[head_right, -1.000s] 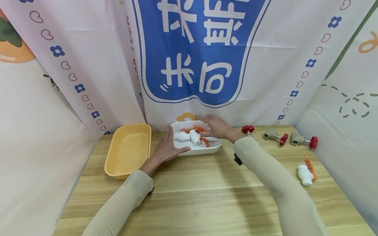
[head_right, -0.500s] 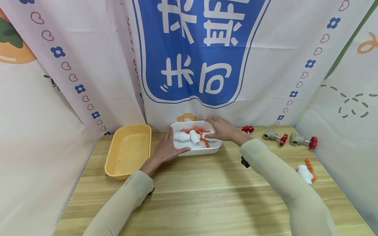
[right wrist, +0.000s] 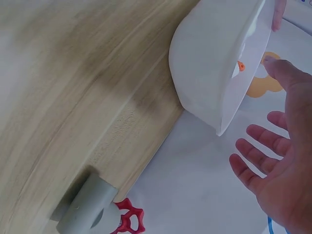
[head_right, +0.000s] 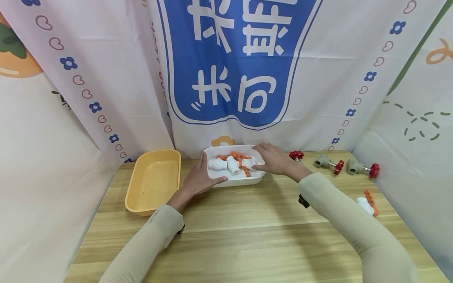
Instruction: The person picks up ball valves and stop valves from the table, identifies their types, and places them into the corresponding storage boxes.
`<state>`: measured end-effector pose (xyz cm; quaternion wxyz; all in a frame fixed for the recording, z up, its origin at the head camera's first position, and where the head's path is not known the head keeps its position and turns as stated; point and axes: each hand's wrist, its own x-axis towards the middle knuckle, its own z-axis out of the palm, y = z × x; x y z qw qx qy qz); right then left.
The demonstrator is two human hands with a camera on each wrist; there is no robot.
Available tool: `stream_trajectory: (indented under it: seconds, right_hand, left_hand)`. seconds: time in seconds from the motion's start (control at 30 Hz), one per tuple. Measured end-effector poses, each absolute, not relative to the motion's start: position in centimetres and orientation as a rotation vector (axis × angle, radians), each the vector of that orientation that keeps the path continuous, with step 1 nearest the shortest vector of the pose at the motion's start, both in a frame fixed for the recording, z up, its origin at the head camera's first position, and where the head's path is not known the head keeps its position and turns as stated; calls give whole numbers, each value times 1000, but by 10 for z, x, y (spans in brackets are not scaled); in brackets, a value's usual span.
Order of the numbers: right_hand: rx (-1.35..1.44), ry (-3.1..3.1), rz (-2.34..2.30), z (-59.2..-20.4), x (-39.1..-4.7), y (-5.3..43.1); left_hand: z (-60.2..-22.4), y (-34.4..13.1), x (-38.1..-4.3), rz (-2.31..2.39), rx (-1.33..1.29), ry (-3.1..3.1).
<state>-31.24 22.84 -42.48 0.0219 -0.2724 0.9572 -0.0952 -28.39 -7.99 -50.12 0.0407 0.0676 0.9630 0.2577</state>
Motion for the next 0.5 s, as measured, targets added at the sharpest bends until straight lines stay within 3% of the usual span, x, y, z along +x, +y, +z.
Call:
stream_trajectory:
  seconds: [0.5]
  right_hand:
    - [-927, 3031, -280, -430, -286, 257]
  left_hand:
    - [-499, -82, -282, 810, 252, 2961]
